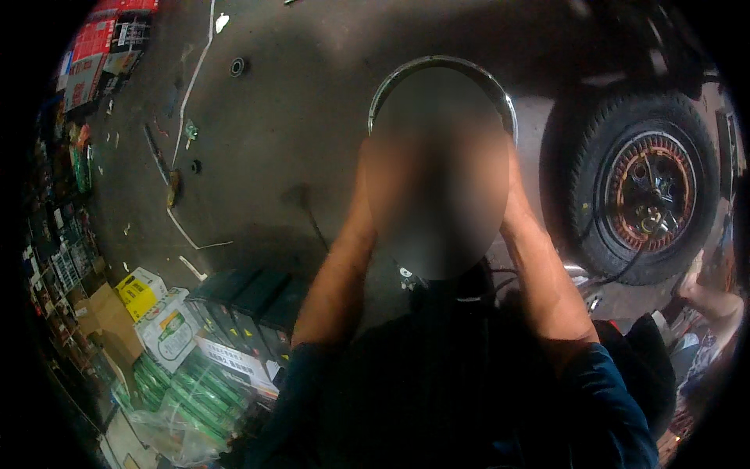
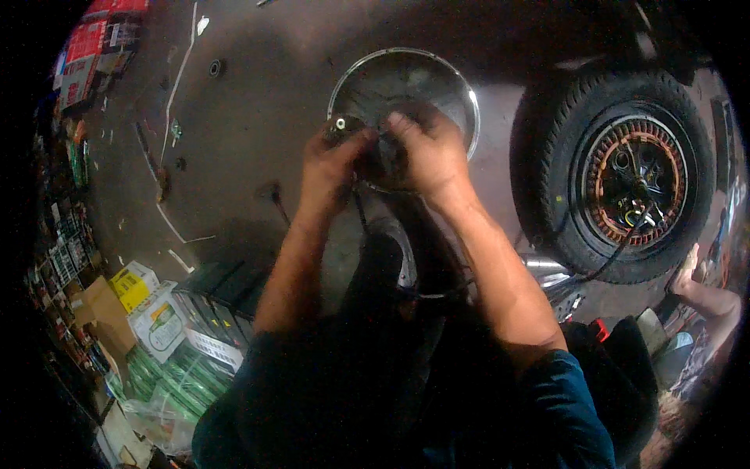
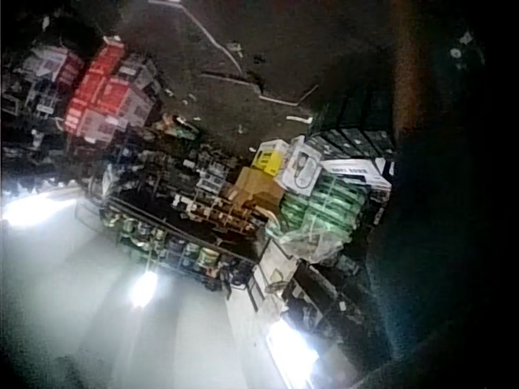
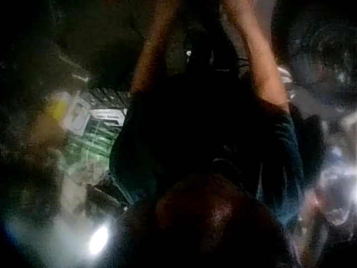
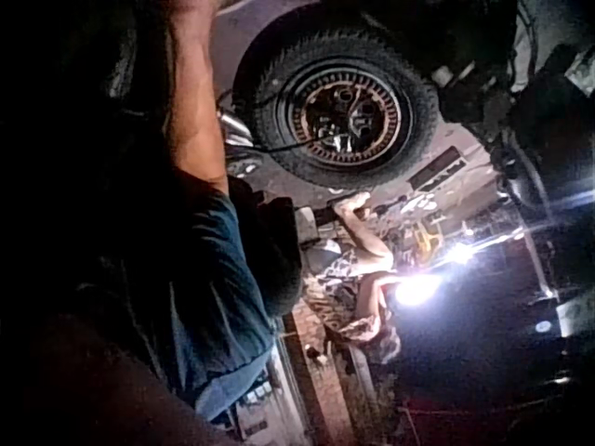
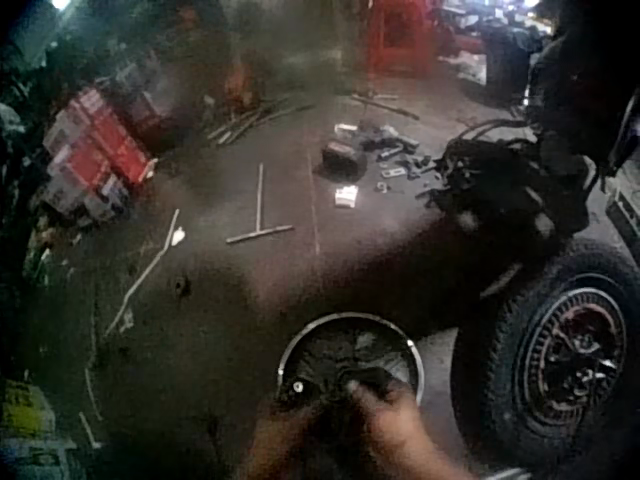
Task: The person services an electric wheel motor by inserting the stator into the wheel hub, turning the wheel assembly, and handling components on the motor cover.
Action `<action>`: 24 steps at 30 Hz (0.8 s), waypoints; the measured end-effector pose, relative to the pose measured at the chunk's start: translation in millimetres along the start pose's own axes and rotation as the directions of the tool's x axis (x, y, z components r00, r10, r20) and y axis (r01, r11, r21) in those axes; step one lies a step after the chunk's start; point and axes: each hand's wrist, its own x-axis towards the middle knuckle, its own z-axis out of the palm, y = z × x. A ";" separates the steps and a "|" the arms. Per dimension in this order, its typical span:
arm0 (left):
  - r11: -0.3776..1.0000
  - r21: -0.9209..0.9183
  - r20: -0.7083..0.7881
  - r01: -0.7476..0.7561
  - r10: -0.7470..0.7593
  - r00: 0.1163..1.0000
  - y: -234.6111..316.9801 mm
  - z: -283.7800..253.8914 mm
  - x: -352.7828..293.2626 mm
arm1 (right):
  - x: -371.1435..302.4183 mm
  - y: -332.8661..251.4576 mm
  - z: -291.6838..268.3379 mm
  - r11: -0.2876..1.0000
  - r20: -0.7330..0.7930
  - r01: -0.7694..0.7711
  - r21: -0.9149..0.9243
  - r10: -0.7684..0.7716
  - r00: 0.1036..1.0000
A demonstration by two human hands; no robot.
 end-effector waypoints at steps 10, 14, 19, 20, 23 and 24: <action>0.966 -0.111 -0.062 0.234 -0.242 0.968 9.6 0.1 -15.7 | 9.5 24.9 -1.6 0.957 -0.026 -0.103 0.272 0.115 0.993; 0.997 0.060 -0.146 0.051 -0.042 0.988 -9.7 3.2 -23.1 | 0.1 27.0 2.4 0.914 0.009 -0.205 0.349 0.216 0.976; 0.963 0.184 -0.178 0.195 -0.162 0.971 9.4 14.7 -19.1 | 6.6 40.3 -7.6 0.987 -0.124 -0.137 0.087 0.147 0.981; 0.963 0.185 -0.176 0.197 -0.164 0.971 6.5 14.5 -17.7 | 8.0 40.4 -12.3 0.988 -0.237 -0.087 -0.130 0.055 0.970; 0.958 0.262 -0.258 0.113 -0.043 0.965 -17.5 5.9 -10.3 | 16.7 57.6 -38.0 0.948 -0.431 0.061 -0.311 -0.198 0.880; 0.942 0.332 -0.197 -0.053 0.124 0.973 -29.7 -0.1 -7.7 | 21.2 63.1 -45.5 0.920 -0.483 0.096 -0.379 -0.285 0.828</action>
